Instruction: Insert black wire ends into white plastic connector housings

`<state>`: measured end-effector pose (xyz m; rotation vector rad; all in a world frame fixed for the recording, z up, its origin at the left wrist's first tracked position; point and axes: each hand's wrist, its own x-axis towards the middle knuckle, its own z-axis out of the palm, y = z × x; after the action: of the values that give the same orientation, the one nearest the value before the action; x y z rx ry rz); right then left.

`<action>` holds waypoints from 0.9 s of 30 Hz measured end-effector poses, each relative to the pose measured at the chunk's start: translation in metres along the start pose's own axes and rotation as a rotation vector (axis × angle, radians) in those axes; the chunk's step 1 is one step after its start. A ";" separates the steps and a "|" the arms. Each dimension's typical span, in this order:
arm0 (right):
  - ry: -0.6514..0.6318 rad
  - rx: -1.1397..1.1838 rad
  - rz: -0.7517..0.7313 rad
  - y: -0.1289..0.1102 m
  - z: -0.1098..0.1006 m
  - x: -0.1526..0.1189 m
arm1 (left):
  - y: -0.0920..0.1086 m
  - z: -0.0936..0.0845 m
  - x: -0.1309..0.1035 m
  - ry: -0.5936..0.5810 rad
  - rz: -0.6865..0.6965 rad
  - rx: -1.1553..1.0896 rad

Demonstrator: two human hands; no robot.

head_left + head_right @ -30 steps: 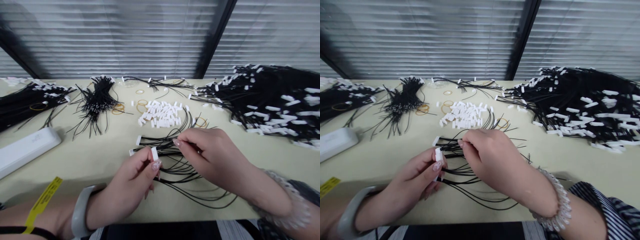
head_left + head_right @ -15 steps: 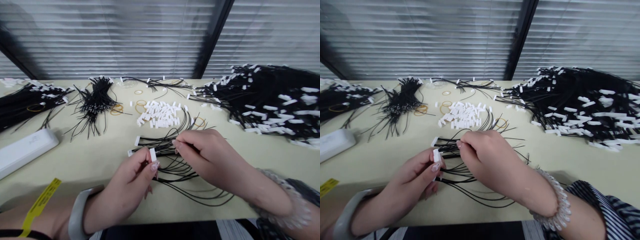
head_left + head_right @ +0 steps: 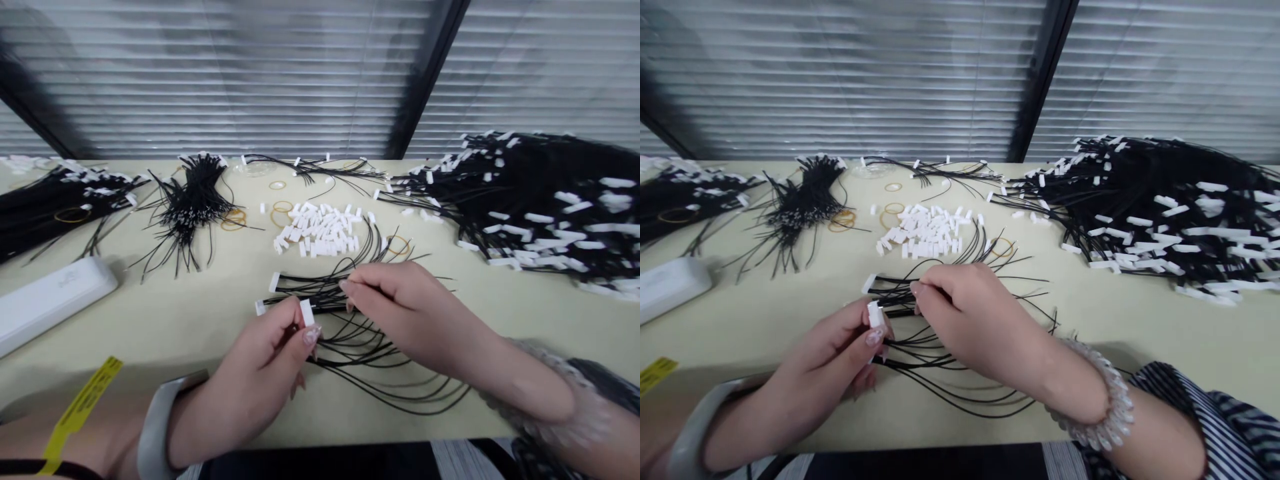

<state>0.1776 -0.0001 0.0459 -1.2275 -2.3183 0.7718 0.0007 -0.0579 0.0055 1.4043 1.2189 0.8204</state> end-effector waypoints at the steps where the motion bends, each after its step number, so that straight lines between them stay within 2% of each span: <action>1: -0.036 0.050 0.051 0.000 0.000 0.001 | 0.000 0.000 0.000 0.000 0.005 0.004; 4: -0.125 0.166 0.145 0.000 0.002 0.004 | -0.001 0.000 0.000 0.000 0.001 0.015; 12: -0.011 0.118 -0.062 -0.002 0.015 -0.003 | -0.001 -0.002 0.003 -0.018 0.082 0.053; 22: -0.007 0.196 -0.042 -0.003 0.015 0.002 | 0.002 -0.004 0.005 -0.136 0.169 0.087; 27: -0.062 0.239 -0.050 -0.003 0.015 0.002 | 0.003 -0.004 0.004 -0.175 0.175 0.076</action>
<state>0.1662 -0.0036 0.0364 -1.0506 -2.2181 1.0488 -0.0010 -0.0524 0.0086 1.6266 1.0134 0.7586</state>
